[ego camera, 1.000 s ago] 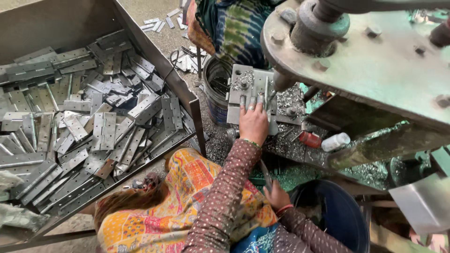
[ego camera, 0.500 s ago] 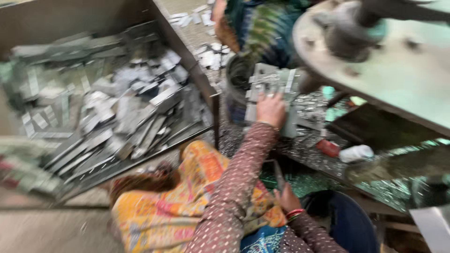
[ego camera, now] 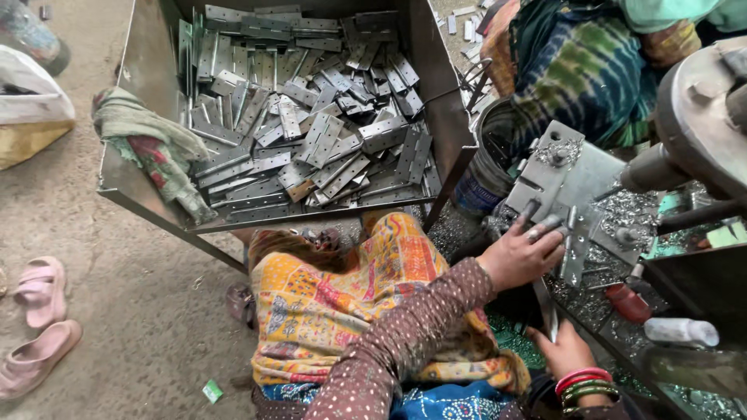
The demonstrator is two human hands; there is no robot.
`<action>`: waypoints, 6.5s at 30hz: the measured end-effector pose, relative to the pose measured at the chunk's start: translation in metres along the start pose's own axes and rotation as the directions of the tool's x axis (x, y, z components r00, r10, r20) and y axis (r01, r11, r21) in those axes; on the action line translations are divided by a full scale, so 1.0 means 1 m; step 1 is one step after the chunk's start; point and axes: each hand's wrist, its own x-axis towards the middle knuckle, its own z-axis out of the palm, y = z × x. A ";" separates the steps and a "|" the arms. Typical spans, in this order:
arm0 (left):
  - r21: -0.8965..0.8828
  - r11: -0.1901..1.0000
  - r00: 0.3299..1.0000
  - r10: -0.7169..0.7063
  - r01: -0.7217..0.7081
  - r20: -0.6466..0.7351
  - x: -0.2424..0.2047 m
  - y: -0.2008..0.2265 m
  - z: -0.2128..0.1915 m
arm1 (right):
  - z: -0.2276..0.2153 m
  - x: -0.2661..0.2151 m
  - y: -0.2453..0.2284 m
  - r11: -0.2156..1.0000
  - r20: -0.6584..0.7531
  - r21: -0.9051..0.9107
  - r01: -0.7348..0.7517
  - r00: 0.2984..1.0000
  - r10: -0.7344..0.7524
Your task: The person sits on the floor and repeatedly picks up metal hinge pieces from a bin, places them into a press machine, and operates the lever to process them. The person handles the metal pieces one at a time and returns them to the bin after processing.
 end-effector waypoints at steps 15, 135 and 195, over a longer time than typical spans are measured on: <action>0.140 0.975 0.908 -0.211 0.171 0.362 0.053 -0.024 0.057 | 0.010 0.012 0.016 0.976 -0.152 -0.041 0.213 0.964 -0.217; 0.047 0.952 0.909 -0.303 0.303 0.286 0.022 0.010 0.040 | 0.124 0.018 0.039 0.949 -0.378 0.132 0.286 0.900 -0.219; -0.328 0.943 0.998 -0.047 0.060 0.047 0.032 -0.007 0.015 | -0.013 -0.022 -0.017 0.989 -0.056 -0.030 0.144 0.988 -0.146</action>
